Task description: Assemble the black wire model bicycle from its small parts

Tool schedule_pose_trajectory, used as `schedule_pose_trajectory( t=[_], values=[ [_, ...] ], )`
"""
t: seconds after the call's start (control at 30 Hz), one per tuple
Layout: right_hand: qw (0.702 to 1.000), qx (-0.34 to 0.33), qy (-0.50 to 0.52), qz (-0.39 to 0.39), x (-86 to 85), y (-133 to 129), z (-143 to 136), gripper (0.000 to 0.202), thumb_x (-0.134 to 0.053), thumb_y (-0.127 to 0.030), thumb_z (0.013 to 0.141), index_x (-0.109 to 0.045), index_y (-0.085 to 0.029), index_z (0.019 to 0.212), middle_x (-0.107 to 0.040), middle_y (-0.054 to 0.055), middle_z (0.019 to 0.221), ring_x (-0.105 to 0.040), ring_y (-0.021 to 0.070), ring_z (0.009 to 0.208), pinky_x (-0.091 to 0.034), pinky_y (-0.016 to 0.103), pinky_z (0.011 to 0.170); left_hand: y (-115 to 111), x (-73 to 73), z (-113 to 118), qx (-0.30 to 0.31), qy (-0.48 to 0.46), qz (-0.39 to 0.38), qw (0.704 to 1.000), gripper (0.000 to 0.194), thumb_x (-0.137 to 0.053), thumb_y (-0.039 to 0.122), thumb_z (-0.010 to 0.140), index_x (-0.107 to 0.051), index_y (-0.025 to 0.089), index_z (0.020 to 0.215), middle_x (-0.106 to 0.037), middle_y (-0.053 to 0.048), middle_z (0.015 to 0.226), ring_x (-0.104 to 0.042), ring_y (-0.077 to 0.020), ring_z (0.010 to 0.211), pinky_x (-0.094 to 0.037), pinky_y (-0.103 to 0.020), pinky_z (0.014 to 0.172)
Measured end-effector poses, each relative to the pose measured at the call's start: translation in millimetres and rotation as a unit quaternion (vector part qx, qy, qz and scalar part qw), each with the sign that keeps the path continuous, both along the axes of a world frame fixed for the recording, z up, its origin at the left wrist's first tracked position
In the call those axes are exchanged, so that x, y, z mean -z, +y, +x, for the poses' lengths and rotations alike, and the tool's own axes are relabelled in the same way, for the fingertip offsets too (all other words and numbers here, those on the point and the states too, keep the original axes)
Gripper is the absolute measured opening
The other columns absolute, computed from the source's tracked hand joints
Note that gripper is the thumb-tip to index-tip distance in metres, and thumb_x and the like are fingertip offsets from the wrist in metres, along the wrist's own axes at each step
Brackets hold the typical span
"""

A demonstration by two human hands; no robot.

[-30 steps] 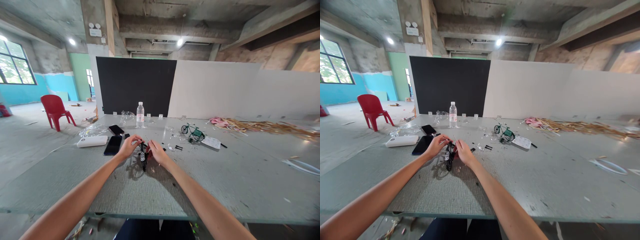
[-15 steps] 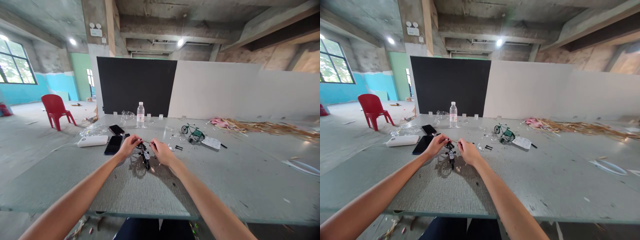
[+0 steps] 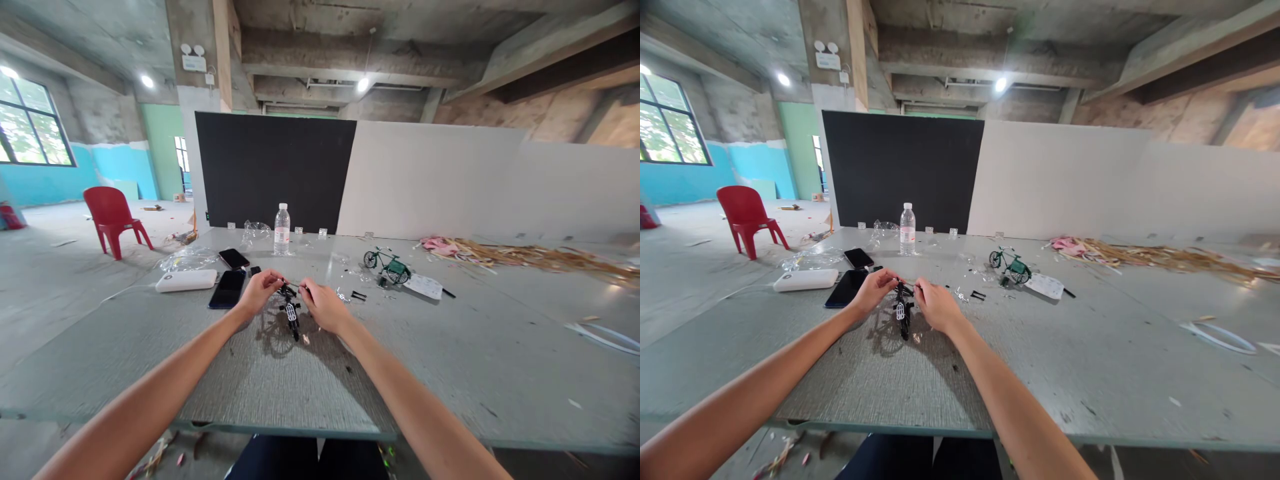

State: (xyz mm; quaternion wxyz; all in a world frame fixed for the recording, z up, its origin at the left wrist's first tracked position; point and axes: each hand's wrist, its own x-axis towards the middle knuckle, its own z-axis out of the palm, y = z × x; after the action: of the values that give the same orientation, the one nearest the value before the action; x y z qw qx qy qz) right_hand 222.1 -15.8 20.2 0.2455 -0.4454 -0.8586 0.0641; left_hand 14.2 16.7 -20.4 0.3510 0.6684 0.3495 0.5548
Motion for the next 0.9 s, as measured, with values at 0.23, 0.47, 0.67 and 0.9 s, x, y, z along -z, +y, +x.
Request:
schedule_pose_trajectory(
  t=[0.23,0.47,0.67,0.9],
  values=[
    [0.998,0.011,-0.052,0.034,4.8,0,1,0.028,-0.027,-0.036,0.103,-0.052,-0.023,0.108,-0.067,0.004,0.082,-0.057,0.0179,0.066,-0.023,0.027,0.058,0,3.0,2,-0.01,-0.02,-0.004,1.0,0.032,-0.069,0.045,0.078,-0.062,0.015,0.088,-0.074,-0.01,0.095,-0.068,-0.0218,0.091,-0.05,-0.036,0.087],
    [0.999,-0.003,-0.051,0.019,7.1,0,-1,0.029,-0.025,-0.036,0.104,-0.05,-0.023,0.11,-0.068,0.005,0.083,-0.059,0.0186,0.068,-0.024,0.027,0.059,0,3.8,3,-0.025,-0.021,-0.004,0.999,0.032,-0.068,0.046,0.079,-0.063,0.015,0.088,-0.073,-0.01,0.096,-0.068,-0.022,0.091,-0.05,-0.036,0.087],
    [0.996,0.018,-0.057,0.062,7.6,1,2,0.028,-0.03,-0.036,0.102,-0.054,-0.025,0.112,-0.067,0.009,0.103,-0.063,0.0201,0.077,-0.03,0.027,0.062,0,3.6,3,-0.031,-0.014,0.001,0.999,0.027,-0.068,0.041,0.078,-0.065,0.015,0.087,-0.074,-0.009,0.093,-0.068,-0.0216,0.088,-0.051,-0.034,0.084],
    [0.998,-0.024,0.065,-0.006,5.1,10,2,0.035,-0.033,-0.035,0.102,-0.065,-0.022,0.096,-0.069,0.003,0.089,-0.061,0.018,0.079,-0.037,0.025,0.069,-3,0.2,3,-0.044,0.018,0.016,0.999,0.022,-0.064,0.036,0.082,-0.066,0.015,0.09,-0.074,-0.009,0.094,-0.069,-0.0222,0.088,-0.05,-0.033,0.082]
  ],
)
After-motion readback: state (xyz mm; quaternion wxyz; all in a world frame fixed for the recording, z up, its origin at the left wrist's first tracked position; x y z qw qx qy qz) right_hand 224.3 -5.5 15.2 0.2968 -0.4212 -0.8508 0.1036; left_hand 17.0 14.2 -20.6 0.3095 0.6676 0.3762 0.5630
